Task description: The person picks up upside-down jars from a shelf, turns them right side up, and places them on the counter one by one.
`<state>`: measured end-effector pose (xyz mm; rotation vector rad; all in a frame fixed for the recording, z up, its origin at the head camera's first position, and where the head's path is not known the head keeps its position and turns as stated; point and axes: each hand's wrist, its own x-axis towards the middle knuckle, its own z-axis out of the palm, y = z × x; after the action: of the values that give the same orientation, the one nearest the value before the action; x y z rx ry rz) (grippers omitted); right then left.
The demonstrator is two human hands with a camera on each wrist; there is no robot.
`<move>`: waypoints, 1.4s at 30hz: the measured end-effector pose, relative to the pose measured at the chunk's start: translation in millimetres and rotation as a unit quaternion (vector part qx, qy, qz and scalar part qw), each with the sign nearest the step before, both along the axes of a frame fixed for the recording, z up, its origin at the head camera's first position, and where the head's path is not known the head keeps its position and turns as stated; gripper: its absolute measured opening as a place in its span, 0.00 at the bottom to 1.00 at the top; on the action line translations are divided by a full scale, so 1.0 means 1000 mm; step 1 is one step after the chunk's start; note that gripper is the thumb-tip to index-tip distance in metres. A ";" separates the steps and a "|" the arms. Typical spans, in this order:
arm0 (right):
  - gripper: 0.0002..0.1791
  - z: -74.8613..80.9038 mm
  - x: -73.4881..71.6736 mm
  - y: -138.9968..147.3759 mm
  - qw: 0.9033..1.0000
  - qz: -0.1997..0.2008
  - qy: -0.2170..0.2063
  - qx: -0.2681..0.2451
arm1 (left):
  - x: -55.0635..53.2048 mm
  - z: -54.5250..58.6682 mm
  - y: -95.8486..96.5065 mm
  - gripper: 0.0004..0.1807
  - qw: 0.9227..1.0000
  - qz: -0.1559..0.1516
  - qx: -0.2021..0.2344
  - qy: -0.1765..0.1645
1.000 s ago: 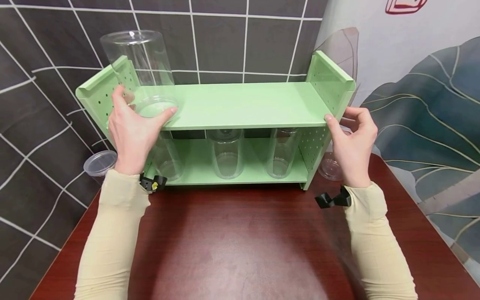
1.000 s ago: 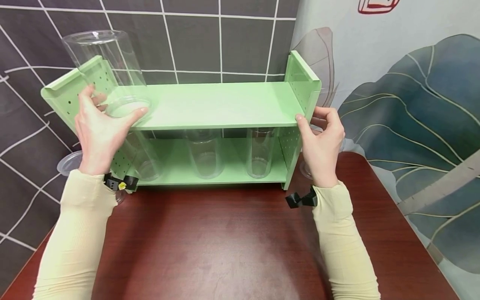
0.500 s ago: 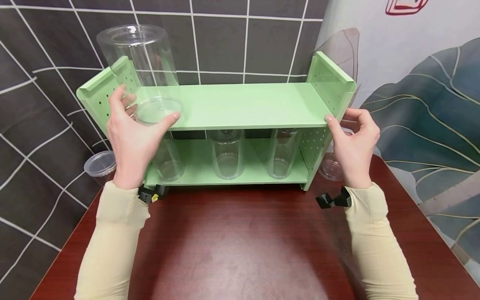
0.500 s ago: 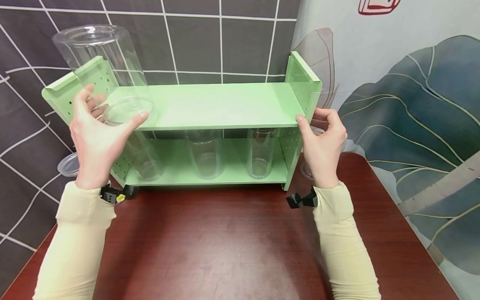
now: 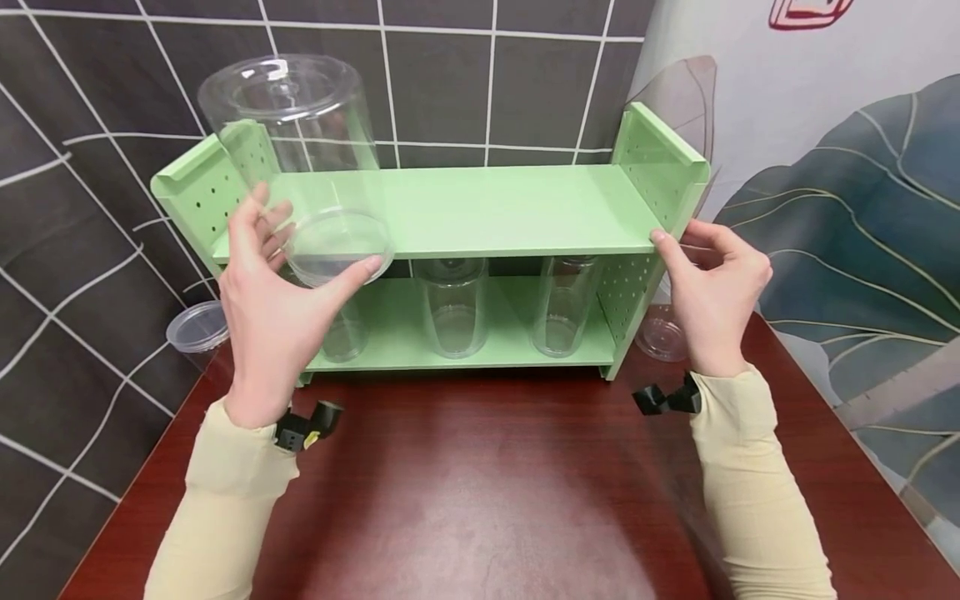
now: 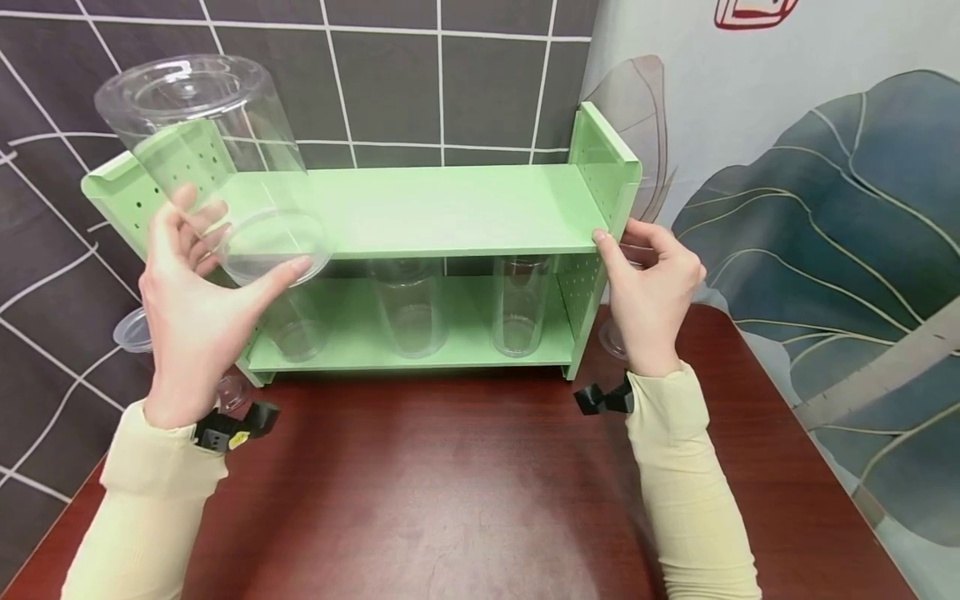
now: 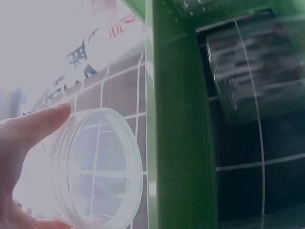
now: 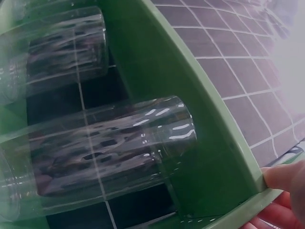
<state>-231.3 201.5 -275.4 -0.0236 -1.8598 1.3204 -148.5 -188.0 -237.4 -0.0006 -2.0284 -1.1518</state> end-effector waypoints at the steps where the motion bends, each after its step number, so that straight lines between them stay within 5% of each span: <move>1: 0.15 0.000 0.000 0.000 1.000 -0.001 0.000 0.002 | 0.002 -0.002 0.001 0.57 1.000 -0.005 0.003 -0.001; 16: 0.15 0.018 0.020 -0.017 1.000 -0.001 -0.002 0.016 | 0.025 -0.034 0.013 0.60 0.998 -0.061 0.012 0.008; 23: 0.15 0.022 0.024 -0.020 1.000 0.005 0.007 0.025 | 0.038 -0.059 0.021 0.57 0.994 -0.107 0.004 -0.009; 36: 0.14 0.019 0.023 -0.019 1.000 0.003 0.001 0.030 | 0.045 -0.111 0.041 0.58 0.973 -0.210 -0.037 -0.092; 42: 0.14 0.020 0.026 -0.020 1.000 0.005 0.002 0.030 | 0.044 -0.134 0.046 0.61 0.956 -0.249 -0.056 -0.141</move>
<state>-205.3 182.0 -255.0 0.0191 -1.8982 1.2688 -104.6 -142.2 -371.8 -0.4521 -2.4294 -1.4001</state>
